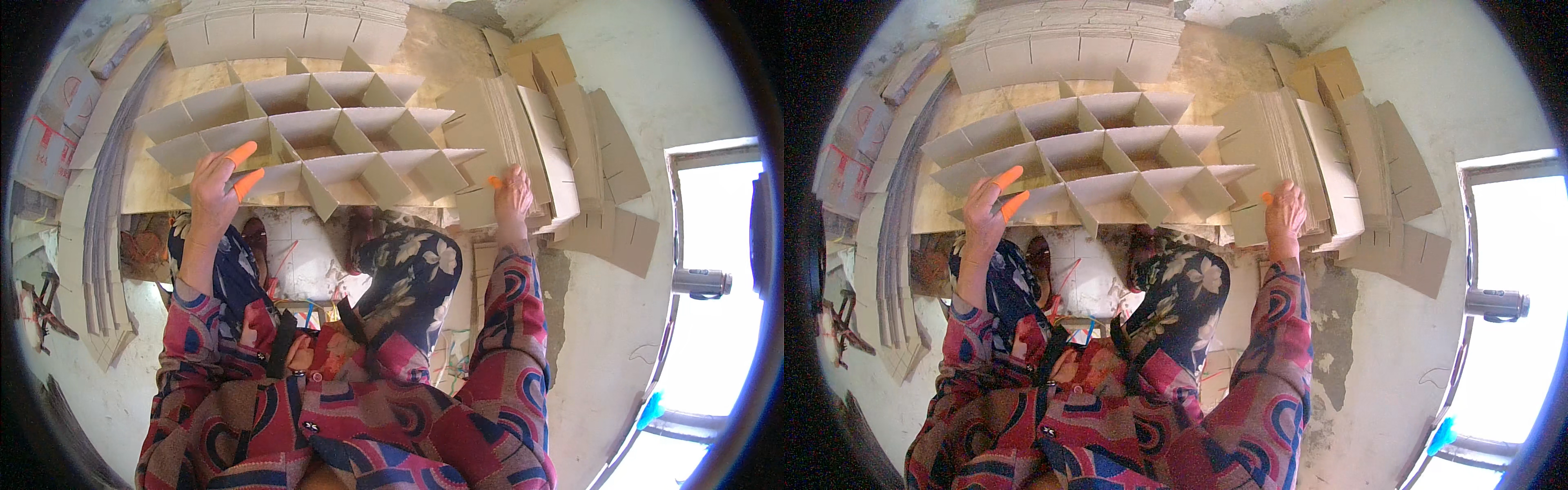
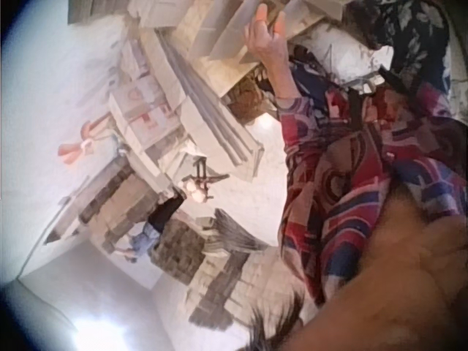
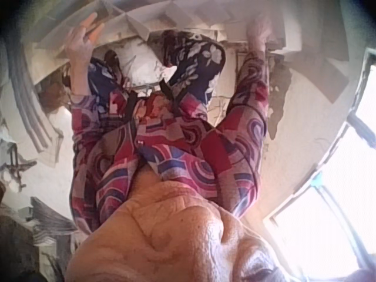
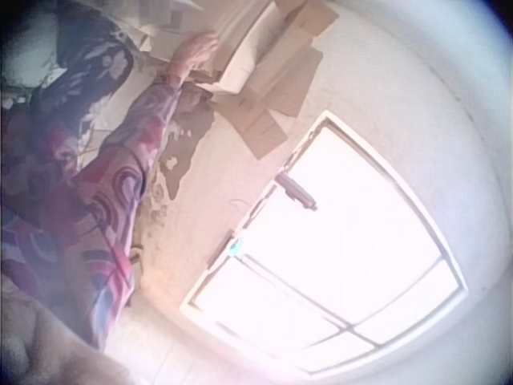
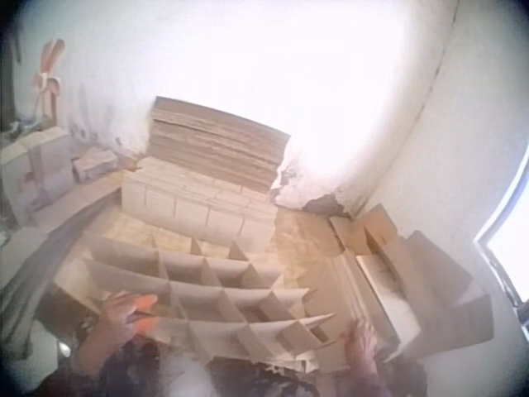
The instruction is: The person sits on the floor and repeatedly inserts small orange sticks into pre-cut slots on flat cardboard pieces to assemble a 3D structure. They handle multiple cardboard pieces and sticks, aligning and pressing them together.
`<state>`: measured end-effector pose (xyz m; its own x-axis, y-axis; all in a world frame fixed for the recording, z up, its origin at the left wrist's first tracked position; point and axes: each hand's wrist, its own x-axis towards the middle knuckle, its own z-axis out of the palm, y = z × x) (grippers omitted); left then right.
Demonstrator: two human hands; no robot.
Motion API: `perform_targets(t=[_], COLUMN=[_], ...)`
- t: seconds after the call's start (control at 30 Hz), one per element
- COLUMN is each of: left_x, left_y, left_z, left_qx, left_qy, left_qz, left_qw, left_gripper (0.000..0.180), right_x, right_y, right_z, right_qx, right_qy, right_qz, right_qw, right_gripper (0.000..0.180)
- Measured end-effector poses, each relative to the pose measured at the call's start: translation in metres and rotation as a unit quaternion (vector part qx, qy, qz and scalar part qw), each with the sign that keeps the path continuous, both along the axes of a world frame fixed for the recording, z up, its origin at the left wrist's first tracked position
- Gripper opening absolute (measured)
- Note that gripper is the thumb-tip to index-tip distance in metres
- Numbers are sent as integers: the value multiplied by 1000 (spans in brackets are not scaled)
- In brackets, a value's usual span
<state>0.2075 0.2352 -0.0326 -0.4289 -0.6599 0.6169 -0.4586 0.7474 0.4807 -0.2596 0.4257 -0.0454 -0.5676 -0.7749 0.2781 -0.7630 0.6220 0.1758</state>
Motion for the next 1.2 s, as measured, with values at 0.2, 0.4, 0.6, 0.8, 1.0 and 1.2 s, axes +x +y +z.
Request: perform_targets(t=[0.2, 0.4, 0.6, 0.8, 1.0, 1.2], left_x=[12, 38, 59, 59, 60, 57], left_y=[2, 1, -10, -10, -9, -16], left_z=[-2, 0, -23, -30, -33, -35], left_qx=[9, 1, 13, 137, 129, 75], left_qy=[1, 12, 18, 86, 100, 97], left_qz=[41, 114, 92, 47, 51, 38], left_qw=[999, 993, 995, 986, 985, 992], left_gripper=[43, 45, 37, 17, 14, 17], right_x=[0, 9, 218, 300, 325, 323], right_y=[-1, -31, -108, -142, -160, -171], right_z=[6, 43, 135, 129, 122, 121], right_qx=[-73, -429, -305, -159, -94, -80], right_qy=[-3, -113, -209, -374, -415, -370], right_qz=[-55, 71, 359, 467, 452, 484], right_qw=[996, 893, 857, 785, 784, 788], right_gripper=[28, 28, 57, 72, 70, 67])
